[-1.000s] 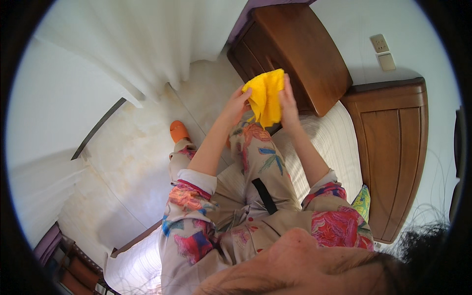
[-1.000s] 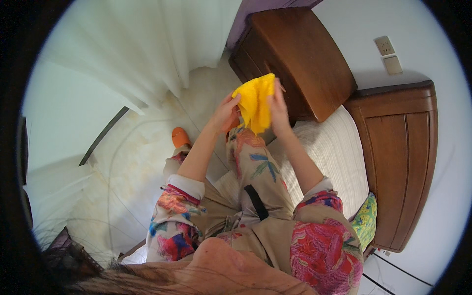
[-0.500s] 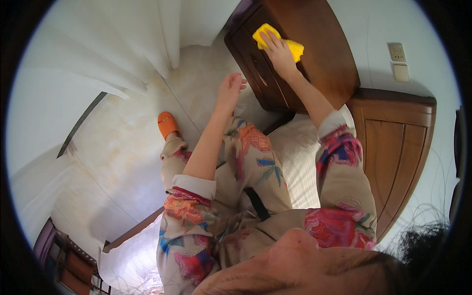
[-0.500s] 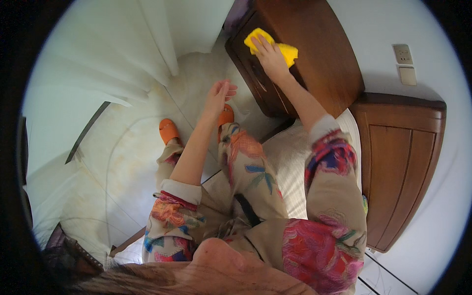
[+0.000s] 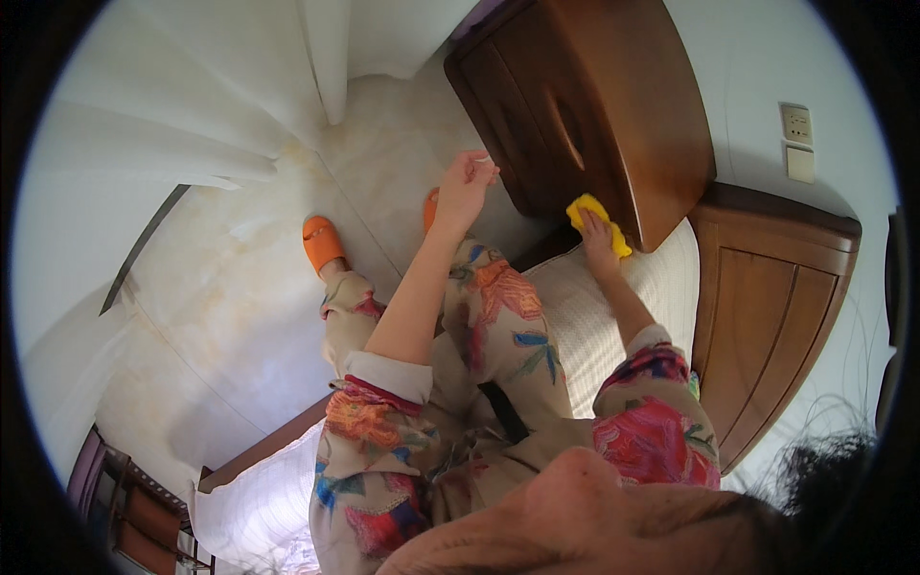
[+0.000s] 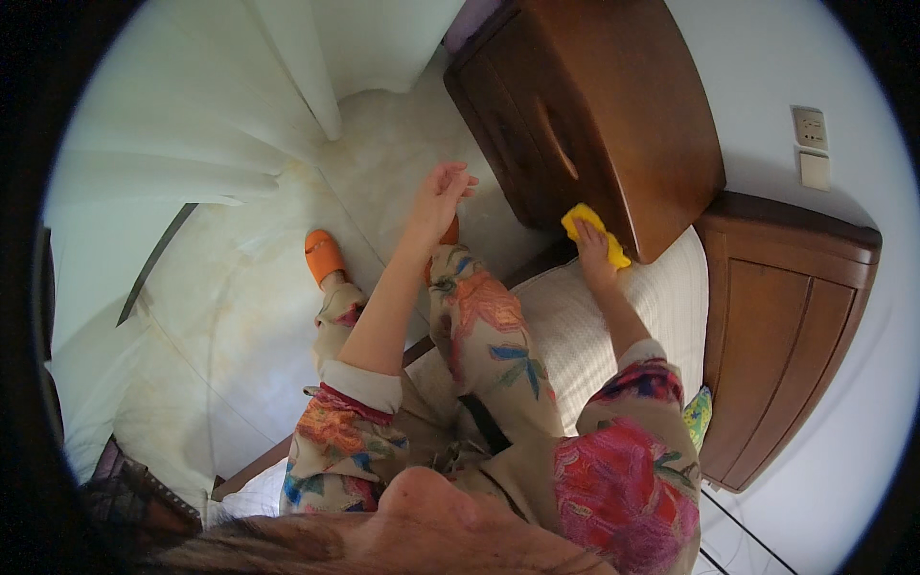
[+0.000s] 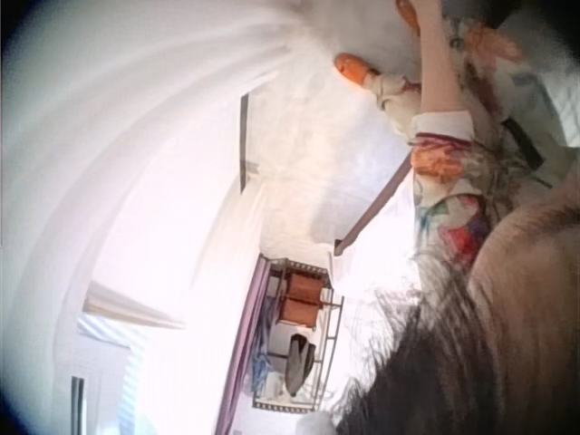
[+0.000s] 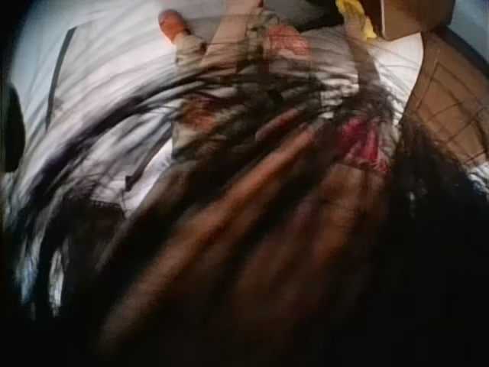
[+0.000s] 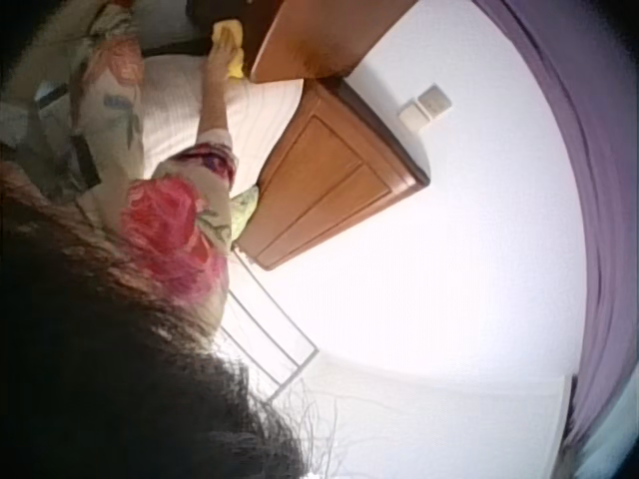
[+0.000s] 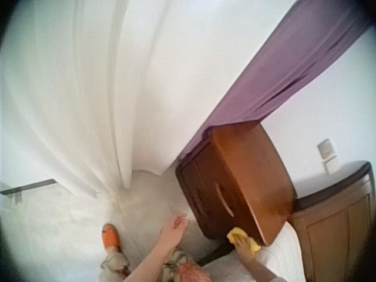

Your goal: The person wipes the headboard, nightstand, window sill, and a wooden clothing rack using a yellow cloth. They also remove a hanger and a small bag from the rack, wipe the rack, and then spread a patterned blanket on the bed.

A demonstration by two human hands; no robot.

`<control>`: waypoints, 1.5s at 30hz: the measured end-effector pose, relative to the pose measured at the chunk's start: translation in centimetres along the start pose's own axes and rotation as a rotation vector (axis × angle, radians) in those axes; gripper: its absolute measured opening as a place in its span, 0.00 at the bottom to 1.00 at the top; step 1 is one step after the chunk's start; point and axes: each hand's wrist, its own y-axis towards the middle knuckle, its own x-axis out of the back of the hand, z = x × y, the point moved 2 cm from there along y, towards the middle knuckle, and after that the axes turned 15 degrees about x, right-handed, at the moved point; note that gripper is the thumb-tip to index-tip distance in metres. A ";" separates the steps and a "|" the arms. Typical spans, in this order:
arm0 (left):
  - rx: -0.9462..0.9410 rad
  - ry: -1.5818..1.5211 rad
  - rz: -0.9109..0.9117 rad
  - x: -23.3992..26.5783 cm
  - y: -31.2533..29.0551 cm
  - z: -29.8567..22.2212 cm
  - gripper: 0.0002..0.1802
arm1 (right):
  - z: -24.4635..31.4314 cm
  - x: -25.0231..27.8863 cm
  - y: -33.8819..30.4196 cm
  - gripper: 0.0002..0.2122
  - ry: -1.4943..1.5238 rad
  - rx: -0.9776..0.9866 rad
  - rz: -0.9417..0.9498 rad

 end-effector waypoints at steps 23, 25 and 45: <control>-0.035 -0.090 -0.032 2.2 0.8 -1.6 0.16 | -1.7 -0.7 16.6 0.28 -0.657 0.089 -0.015; -0.041 -0.106 -0.002 1.3 0.5 -1.4 0.16 | -1.1 -3.9 10.1 0.28 -0.317 0.093 0.159; 0.002 0.048 0.000 1.2 2.6 0.0 0.17 | -6.8 16.9 24.2 0.18 -0.427 0.129 -0.379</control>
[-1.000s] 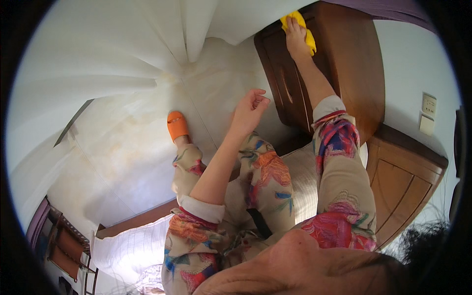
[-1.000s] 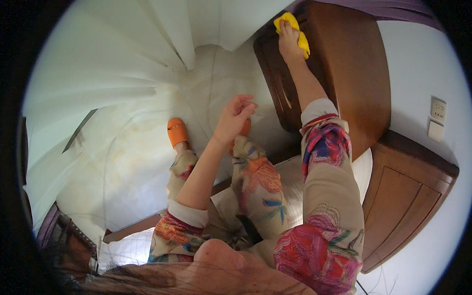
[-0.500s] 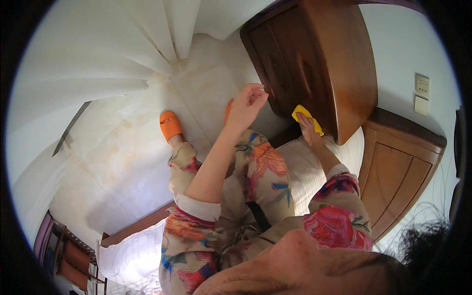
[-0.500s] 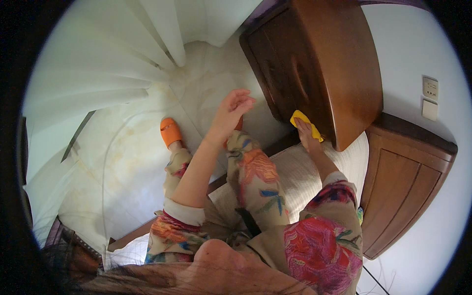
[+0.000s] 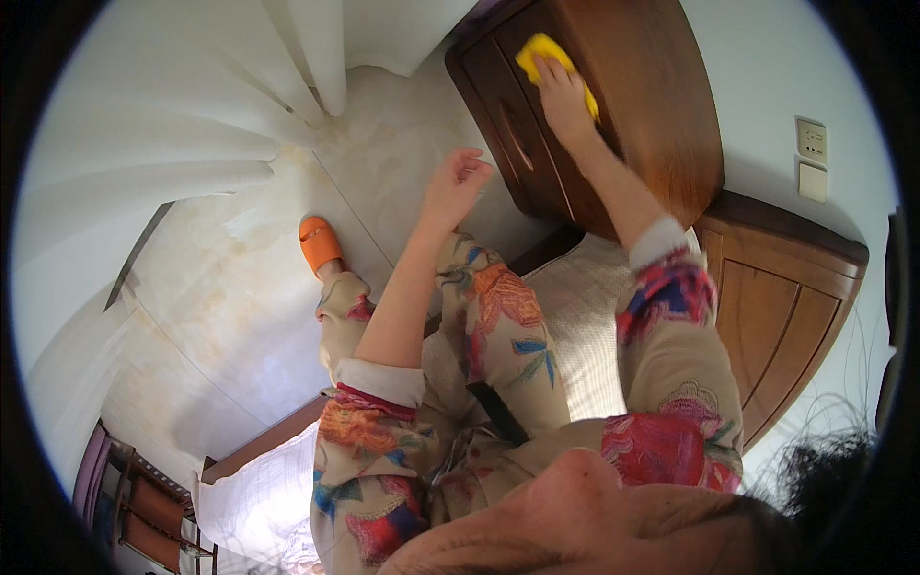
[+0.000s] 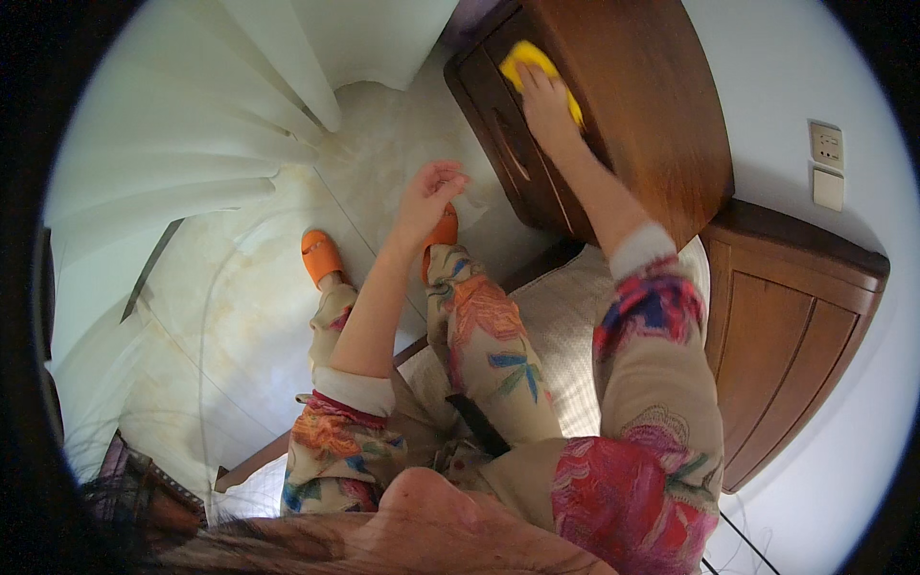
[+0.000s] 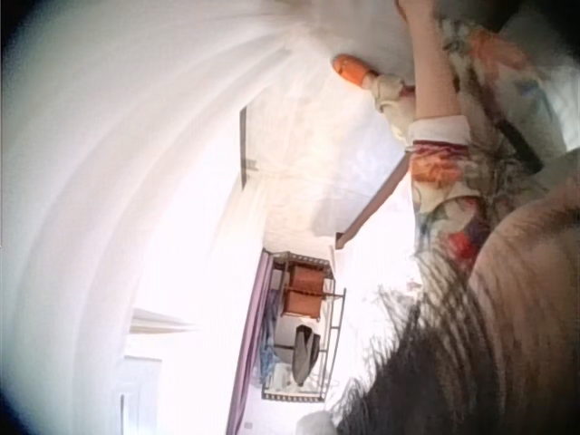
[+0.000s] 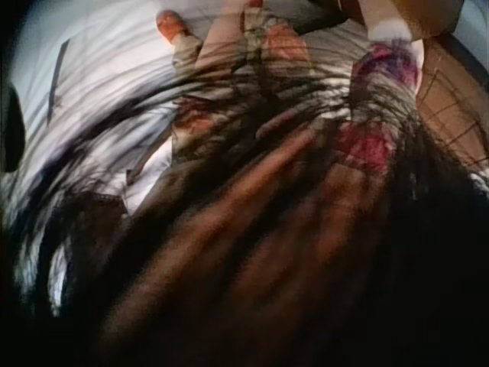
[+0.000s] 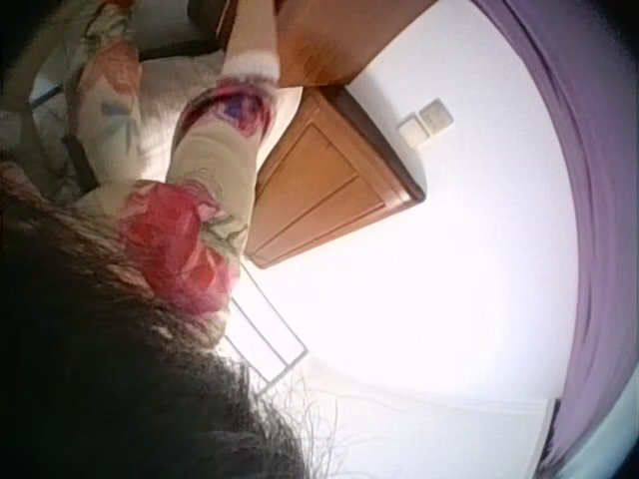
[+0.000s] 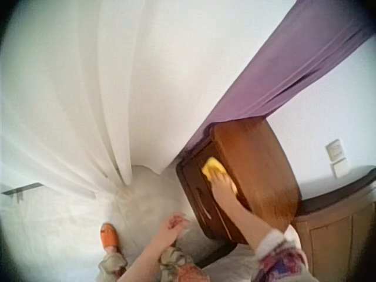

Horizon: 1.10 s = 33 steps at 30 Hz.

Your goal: The person wipes the headboard, nightstand, window sill, and a wooden clothing rack using a yellow cloth. They also remove a hanger and a small bag from the rack, wipe the rack, and then spread a patterned blanket on the bed.

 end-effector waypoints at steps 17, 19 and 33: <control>-0.046 0.002 -0.114 2.5 -2.9 -1.4 0.15 | 12.9 -12.0 -7.0 0.24 -0.035 0.128 0.162; -0.029 -0.011 -0.096 2.2 -2.7 -1.8 0.15 | 8.8 -12.5 2.0 0.24 -0.144 0.066 0.075; -0.014 0.019 -0.087 0.6 -2.7 -2.6 0.14 | 17.6 -14.9 -14.3 0.26 0.849 -0.185 0.272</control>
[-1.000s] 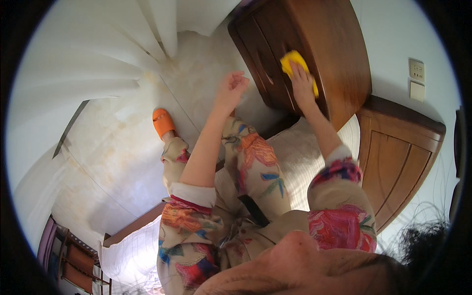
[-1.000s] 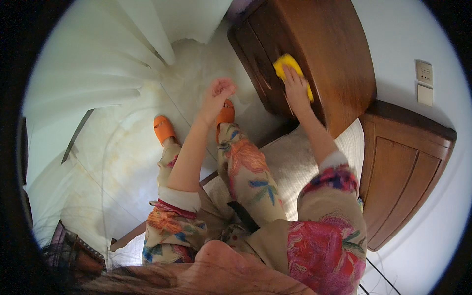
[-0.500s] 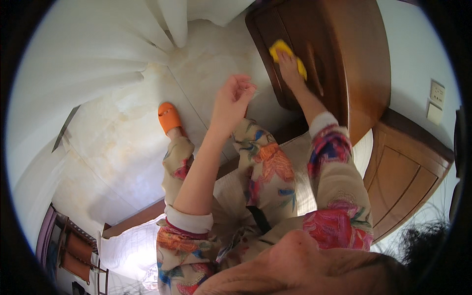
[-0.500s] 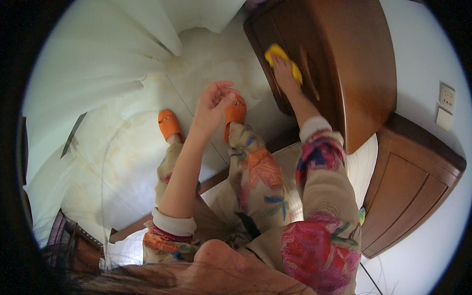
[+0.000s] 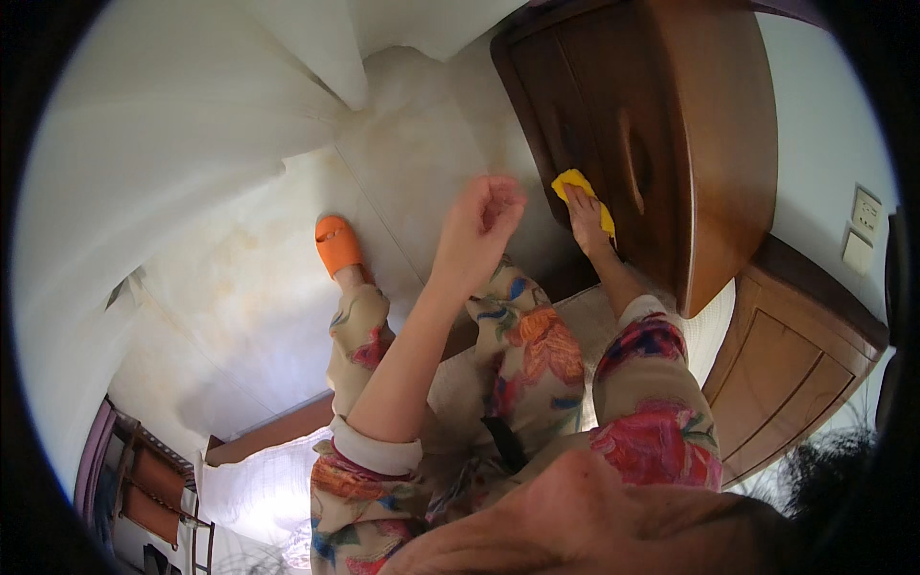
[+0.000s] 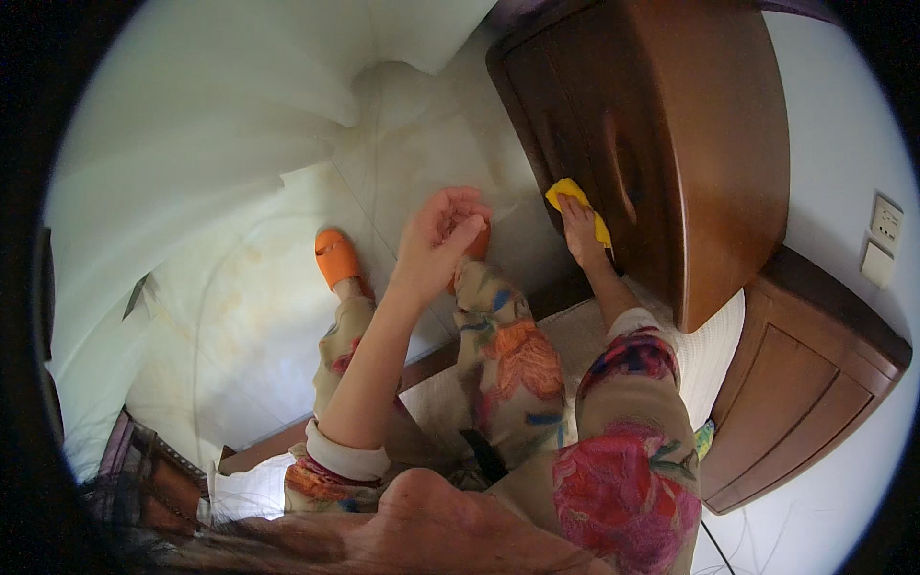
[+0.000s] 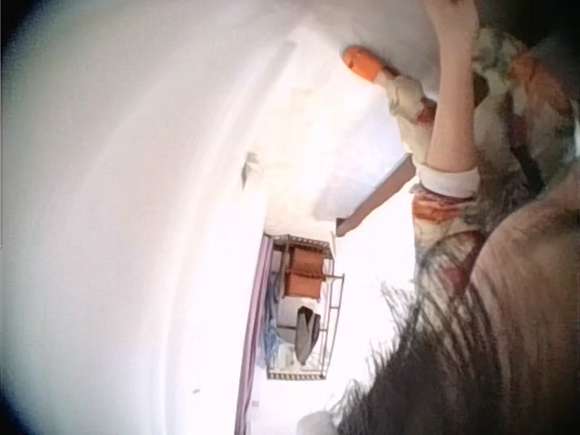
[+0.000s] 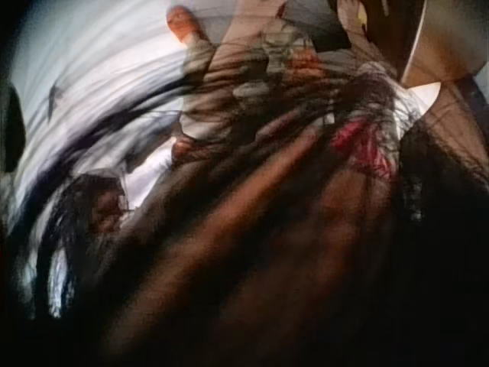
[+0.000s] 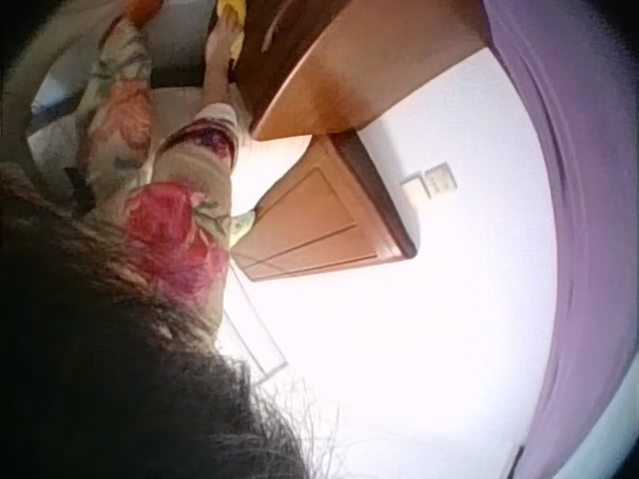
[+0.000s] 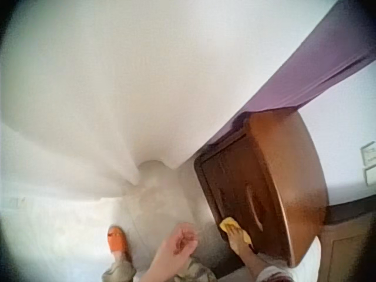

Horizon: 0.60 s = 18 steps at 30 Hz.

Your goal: The person wipes the headboard, nightstand, window sill, and a wooden clothing rack using a yellow cloth. They also remove a hanger and a small bag from the rack, wipe the rack, and then spread a patterned blanket on the bed.

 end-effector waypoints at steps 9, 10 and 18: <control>0.107 0.148 0.002 0.9 0.1 -0.9 0.16 | -1.3 14.3 27.5 0.12 -0.919 0.224 -0.519; 0.097 0.167 -0.009 1.3 0.0 -1.1 0.16 | -1.4 13.7 29.5 0.12 -0.977 0.143 -0.466; 0.238 0.249 -0.128 5.9 -1.4 -3.2 0.17 | -2.3 -1.3 27.7 0.20 -0.762 0.242 -0.199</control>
